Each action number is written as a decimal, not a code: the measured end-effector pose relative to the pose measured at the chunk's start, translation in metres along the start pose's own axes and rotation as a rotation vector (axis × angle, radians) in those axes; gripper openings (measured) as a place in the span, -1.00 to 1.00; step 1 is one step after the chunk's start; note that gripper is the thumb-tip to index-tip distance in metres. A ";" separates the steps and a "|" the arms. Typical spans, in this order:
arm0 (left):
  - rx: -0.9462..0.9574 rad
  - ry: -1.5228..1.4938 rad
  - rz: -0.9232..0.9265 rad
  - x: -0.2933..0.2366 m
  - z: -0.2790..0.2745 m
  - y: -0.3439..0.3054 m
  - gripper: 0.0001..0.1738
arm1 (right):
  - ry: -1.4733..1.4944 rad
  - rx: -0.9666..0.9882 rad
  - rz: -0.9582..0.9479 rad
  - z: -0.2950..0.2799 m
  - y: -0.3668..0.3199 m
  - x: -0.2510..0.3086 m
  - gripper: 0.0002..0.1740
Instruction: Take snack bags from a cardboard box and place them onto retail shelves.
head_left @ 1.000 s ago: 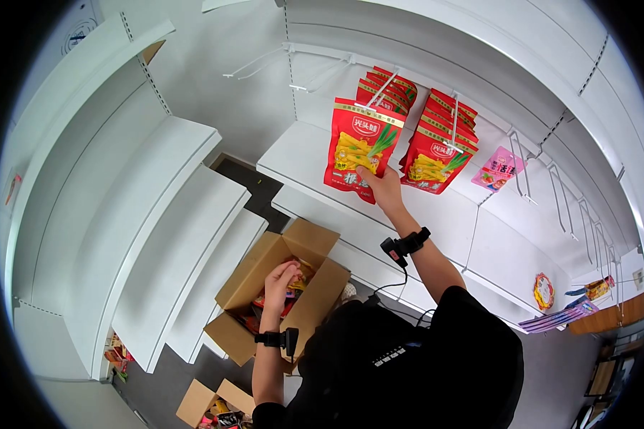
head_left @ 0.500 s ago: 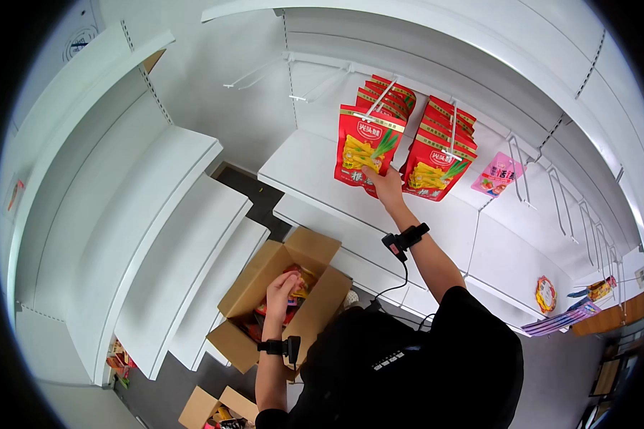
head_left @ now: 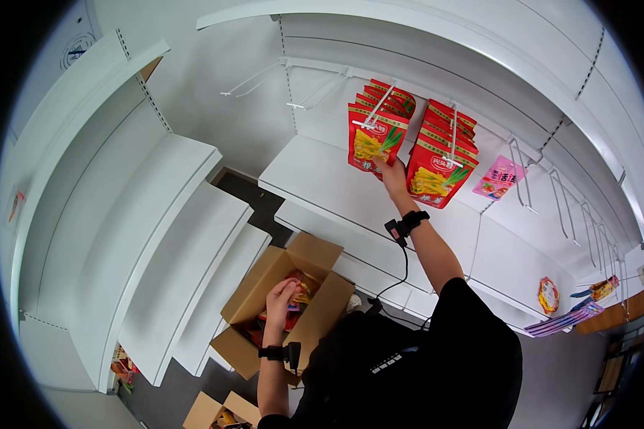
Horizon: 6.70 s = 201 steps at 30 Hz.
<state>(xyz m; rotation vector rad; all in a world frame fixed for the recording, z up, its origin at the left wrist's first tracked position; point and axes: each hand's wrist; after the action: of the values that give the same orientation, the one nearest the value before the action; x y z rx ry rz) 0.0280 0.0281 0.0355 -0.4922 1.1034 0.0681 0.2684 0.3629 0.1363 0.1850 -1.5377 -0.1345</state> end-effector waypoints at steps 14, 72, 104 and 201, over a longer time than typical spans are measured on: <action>0.029 0.044 0.018 0.008 -0.012 -0.002 -0.65 | -0.133 -0.124 -0.026 0.003 -0.012 -0.040 -0.33; -1.017 -0.498 -0.142 0.129 -0.050 -0.128 -0.60 | -0.680 1.098 1.283 0.251 -0.228 -0.427 -0.36; -0.895 -0.430 -0.190 0.141 -0.080 -0.165 -0.53 | -0.655 0.902 1.219 0.256 -0.213 -0.417 -0.60; -0.003 -0.124 -0.015 -0.002 -0.038 0.011 -0.66 | 0.222 0.412 0.247 0.030 -0.143 0.082 -0.55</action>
<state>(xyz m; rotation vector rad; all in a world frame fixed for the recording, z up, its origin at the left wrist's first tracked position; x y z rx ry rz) -0.0076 0.0227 0.0199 -0.4925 0.9784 0.0864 0.2447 0.2052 0.1885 0.3220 -1.3393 0.3899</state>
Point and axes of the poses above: each hand's wrist, its own y-axis towards the middle knuckle, its own z-axis out of the palm, x = y × z, and after that the axes turned 1 degree about -y, right-handed
